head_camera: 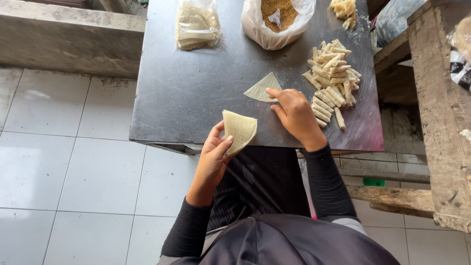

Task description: The person uses a spoon to place filling onto dough triangles and rolls them by hand into small cylinders, placing them into a pile.

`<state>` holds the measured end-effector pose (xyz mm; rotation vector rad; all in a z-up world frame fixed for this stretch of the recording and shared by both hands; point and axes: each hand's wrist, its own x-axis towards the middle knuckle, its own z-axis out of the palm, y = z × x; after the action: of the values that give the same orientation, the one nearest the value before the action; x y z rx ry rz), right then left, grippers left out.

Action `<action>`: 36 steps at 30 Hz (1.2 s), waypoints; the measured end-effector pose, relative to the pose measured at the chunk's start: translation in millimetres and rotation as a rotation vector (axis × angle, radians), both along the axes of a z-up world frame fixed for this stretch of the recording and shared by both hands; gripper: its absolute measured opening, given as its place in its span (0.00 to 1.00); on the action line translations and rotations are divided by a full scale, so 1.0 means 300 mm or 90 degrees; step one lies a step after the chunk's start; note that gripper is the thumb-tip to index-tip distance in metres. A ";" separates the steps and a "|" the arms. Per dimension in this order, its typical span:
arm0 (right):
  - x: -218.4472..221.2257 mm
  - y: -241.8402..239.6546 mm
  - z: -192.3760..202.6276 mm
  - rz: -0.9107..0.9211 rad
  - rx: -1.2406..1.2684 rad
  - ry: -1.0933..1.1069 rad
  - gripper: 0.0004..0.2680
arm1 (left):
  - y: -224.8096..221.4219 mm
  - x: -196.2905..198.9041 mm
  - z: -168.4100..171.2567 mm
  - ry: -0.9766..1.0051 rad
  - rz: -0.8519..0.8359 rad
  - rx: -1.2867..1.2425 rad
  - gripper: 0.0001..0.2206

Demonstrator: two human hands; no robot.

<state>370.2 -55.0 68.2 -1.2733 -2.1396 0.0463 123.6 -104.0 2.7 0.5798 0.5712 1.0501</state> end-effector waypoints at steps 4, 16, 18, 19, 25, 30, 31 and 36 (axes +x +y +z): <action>0.027 0.035 -0.025 -0.009 0.026 -0.076 0.13 | -0.012 -0.019 0.023 0.024 0.012 0.003 0.25; -0.067 -0.084 0.057 0.131 -0.025 0.135 0.15 | 0.002 -0.008 0.076 0.002 0.002 0.001 0.27; -0.120 -0.155 0.089 0.237 -0.028 0.123 0.15 | 0.005 0.001 0.079 -0.041 -0.010 -0.009 0.28; -0.143 -0.178 0.101 0.249 -0.041 0.097 0.14 | 0.003 0.007 0.080 -0.061 -0.018 -0.013 0.28; -0.193 -0.210 0.127 0.246 -0.105 0.078 0.12 | -0.013 0.026 0.084 -0.085 -0.030 -0.013 0.28; -0.189 -0.216 0.100 0.226 -0.116 0.134 0.09 | -0.020 0.021 0.094 -0.058 -0.036 -0.010 0.28; -0.185 -0.217 0.091 0.224 -0.146 0.163 0.09 | -0.024 0.021 0.095 -0.058 -0.041 -0.015 0.28; -0.169 -0.220 0.049 0.201 -0.285 0.277 0.11 | -0.032 0.019 0.098 -0.019 -0.047 -0.021 0.28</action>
<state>319.5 -121.0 83.0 -1.0175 -1.9734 0.8943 129.2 -113.6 32.3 0.5508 0.5368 0.9768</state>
